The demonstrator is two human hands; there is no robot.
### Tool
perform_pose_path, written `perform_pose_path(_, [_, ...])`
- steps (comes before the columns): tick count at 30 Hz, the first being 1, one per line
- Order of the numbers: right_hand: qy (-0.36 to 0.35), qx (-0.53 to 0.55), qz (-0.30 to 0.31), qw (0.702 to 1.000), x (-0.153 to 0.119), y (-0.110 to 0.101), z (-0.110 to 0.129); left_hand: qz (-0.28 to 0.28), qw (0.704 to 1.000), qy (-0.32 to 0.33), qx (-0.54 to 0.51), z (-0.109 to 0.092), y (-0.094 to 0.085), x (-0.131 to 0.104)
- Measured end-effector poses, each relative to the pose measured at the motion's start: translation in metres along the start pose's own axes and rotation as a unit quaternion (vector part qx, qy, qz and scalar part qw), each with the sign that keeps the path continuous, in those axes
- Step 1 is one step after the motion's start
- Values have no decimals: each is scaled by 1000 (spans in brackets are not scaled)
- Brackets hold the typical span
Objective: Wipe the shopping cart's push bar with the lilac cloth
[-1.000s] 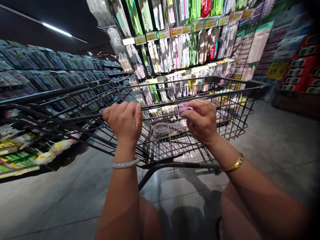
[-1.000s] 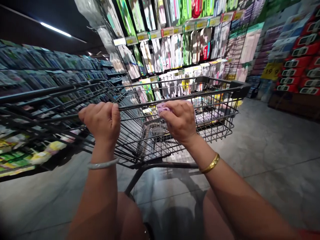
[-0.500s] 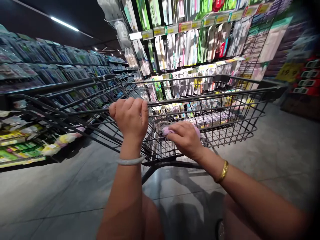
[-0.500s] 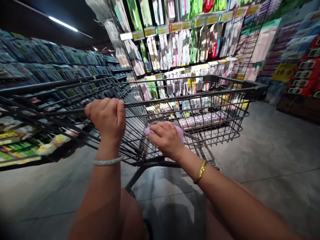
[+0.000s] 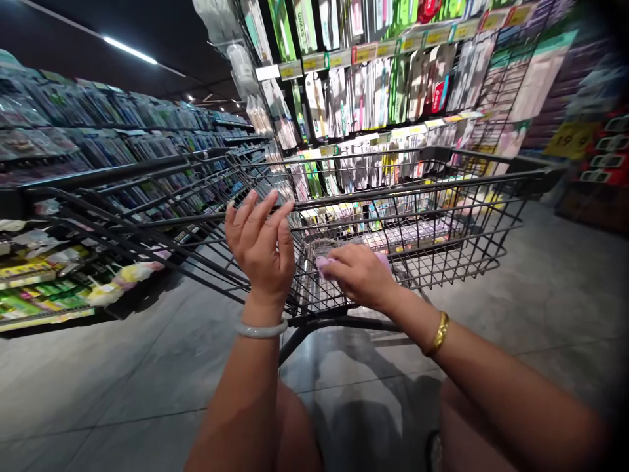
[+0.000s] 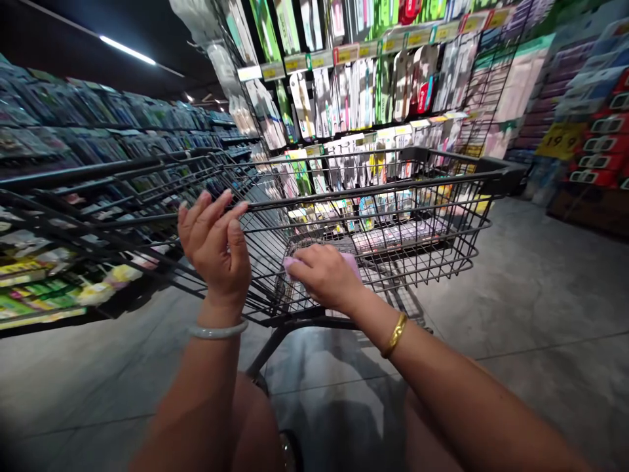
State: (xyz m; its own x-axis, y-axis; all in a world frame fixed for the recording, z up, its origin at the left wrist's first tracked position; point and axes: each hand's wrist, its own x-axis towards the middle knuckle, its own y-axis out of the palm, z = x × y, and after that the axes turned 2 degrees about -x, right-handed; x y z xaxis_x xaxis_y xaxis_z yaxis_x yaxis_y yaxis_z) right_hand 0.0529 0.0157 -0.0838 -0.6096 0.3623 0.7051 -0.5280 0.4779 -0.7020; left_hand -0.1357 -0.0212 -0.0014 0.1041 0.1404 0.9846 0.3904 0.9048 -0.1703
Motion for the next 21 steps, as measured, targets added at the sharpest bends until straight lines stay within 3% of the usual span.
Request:
perform_pose_path(3, [87, 16, 18, 996, 2, -10, -10, -4, 1000, -3, -12, -4, -1, -15])
perform_pose_path(8, [176, -17, 26, 984, 5, -15, -8, 207, 976, 64, 5, -3, 5, -34])
perform_pose_path(13, [162, -31, 84, 983, 13, -22, -6, 297, 950, 83, 38, -9, 10, -47])
perform_pose_path(21, [213, -69, 65, 972, 17, -11, -2, 326, 935, 94, 101, -15, 19, -69])
